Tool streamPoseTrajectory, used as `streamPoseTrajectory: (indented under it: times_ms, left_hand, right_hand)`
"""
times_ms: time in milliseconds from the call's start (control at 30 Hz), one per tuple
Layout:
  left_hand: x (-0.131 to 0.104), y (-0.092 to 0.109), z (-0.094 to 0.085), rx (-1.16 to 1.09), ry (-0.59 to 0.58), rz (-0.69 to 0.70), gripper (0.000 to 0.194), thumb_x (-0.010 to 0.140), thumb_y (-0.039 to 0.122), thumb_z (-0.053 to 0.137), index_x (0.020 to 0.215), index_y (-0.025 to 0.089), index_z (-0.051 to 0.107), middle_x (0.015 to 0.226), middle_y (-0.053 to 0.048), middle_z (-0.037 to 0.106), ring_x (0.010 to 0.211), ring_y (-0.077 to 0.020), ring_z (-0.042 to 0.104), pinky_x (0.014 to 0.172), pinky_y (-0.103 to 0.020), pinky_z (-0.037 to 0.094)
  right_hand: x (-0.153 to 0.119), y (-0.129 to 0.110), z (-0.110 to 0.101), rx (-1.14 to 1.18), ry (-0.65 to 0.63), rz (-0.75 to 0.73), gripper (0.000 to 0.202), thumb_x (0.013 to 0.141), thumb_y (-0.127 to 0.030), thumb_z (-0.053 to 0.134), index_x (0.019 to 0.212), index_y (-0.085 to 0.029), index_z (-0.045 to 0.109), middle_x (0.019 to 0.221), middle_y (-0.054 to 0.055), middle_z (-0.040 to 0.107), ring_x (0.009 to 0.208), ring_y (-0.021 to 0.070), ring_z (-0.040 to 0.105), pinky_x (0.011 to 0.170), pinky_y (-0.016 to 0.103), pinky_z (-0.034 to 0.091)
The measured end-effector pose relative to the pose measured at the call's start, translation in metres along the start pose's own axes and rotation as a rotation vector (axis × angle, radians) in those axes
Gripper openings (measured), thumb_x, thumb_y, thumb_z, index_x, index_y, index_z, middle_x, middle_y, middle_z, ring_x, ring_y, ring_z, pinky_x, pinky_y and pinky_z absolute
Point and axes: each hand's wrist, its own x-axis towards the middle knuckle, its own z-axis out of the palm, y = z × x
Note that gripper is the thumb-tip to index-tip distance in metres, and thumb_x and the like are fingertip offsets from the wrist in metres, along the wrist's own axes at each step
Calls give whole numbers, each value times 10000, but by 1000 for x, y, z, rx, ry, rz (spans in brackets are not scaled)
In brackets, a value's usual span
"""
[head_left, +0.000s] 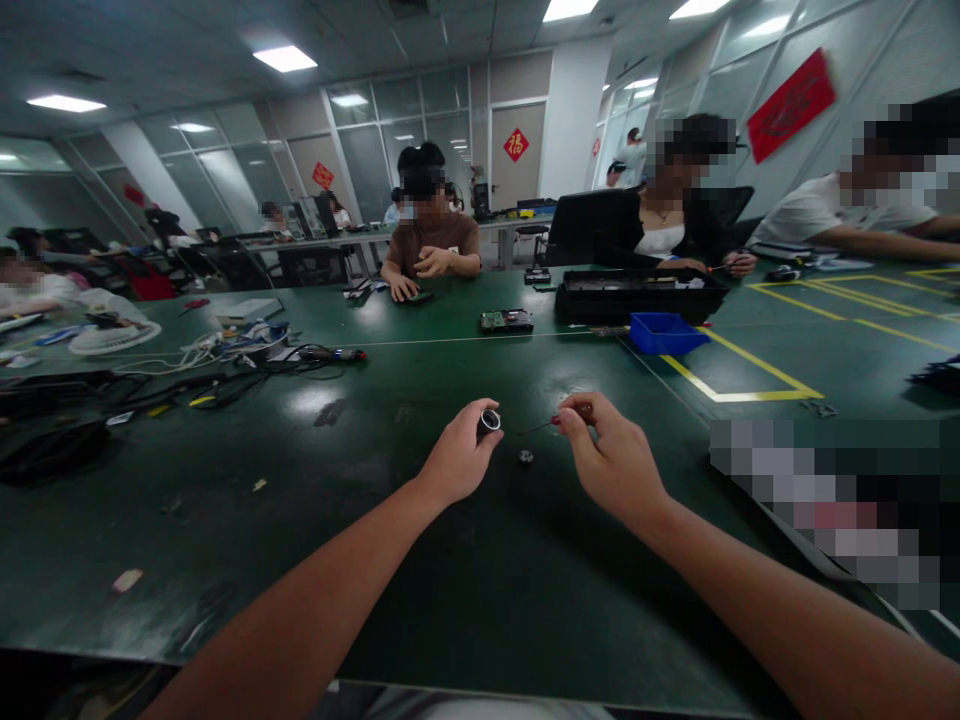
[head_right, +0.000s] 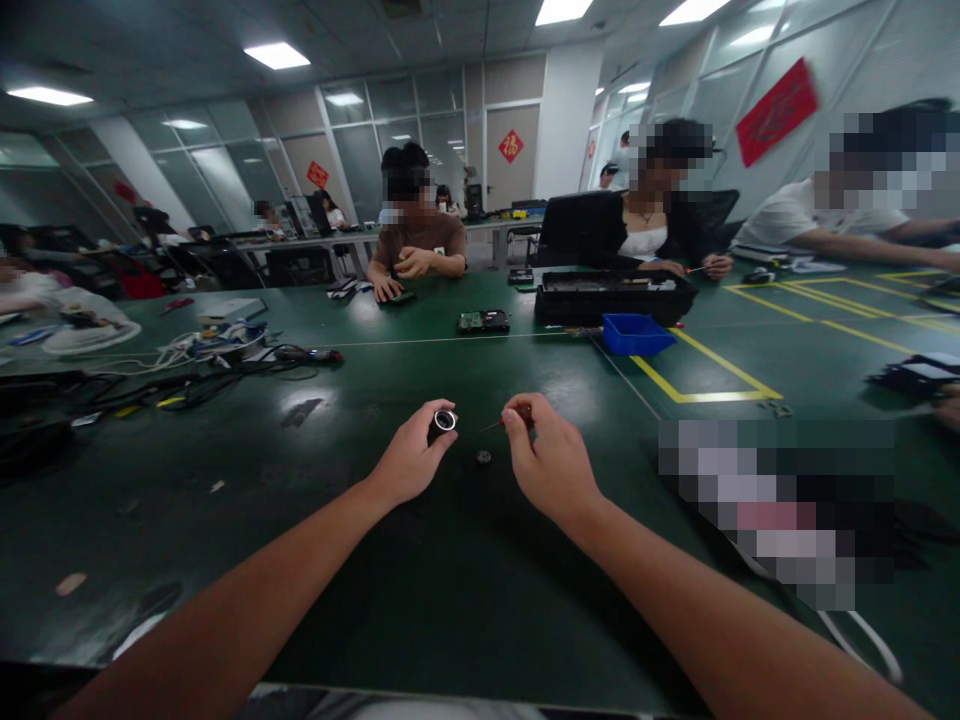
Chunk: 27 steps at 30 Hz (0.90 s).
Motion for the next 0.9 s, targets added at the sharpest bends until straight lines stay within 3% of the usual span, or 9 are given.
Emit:
streamPoseTrajectory:
  times_ms: [100,300,500,633,733,900]
  left_hand:
    - [-2,5,1,62,-42,4,390,923,255,582,1301,208,501,1246,-78,602,1117,-214,584,987,-370,470]
    - [-4,15,10,304,-211,92,196,922,379,598,1017,212,640,1002,-37,658,900,-210,627,792,-351,511]
    - [-7,23,17,524,-256,179,322,990,337,450,1249,226,607,1131,-57,640,999,-209,626,812,-337,532]
    - [-8,23,22,649,-300,202,333,977,374,487,1258,248,612,1062,-56,637,964,-218,627,757,-327,538]
    - [-8,21,28,665,-265,168,413,955,442,525,1309,236,580,1045,-68,634,947,-231,629,746,-334,538]
    - [-4,19,31,600,-258,114,307,948,434,533,1141,241,672,997,-72,636,896,-243,638,699,-330,522]
  right_hand:
    - [0,1,1,2,0,0,190,984,-352,468,990,-214,598,858,55,711,800,231,694,700,350,492]
    - [0,2,2,7,13,-2,189,982,-357,467,1002,-212,586,870,62,712,807,238,701,730,374,502]
    - [1,2,2,21,20,-14,188,983,-345,458,1006,-209,585,883,64,717,822,235,710,754,379,510]
    - [1,1,2,20,14,-10,190,982,-345,452,1000,-210,584,878,67,719,810,239,711,743,385,512]
    - [1,0,1,20,13,-9,193,983,-347,447,1004,-208,581,874,70,720,811,244,711,745,391,512]
    - [0,-1,0,16,-2,-9,188,984,-344,445,1006,-211,577,879,69,721,821,245,708,741,388,509]
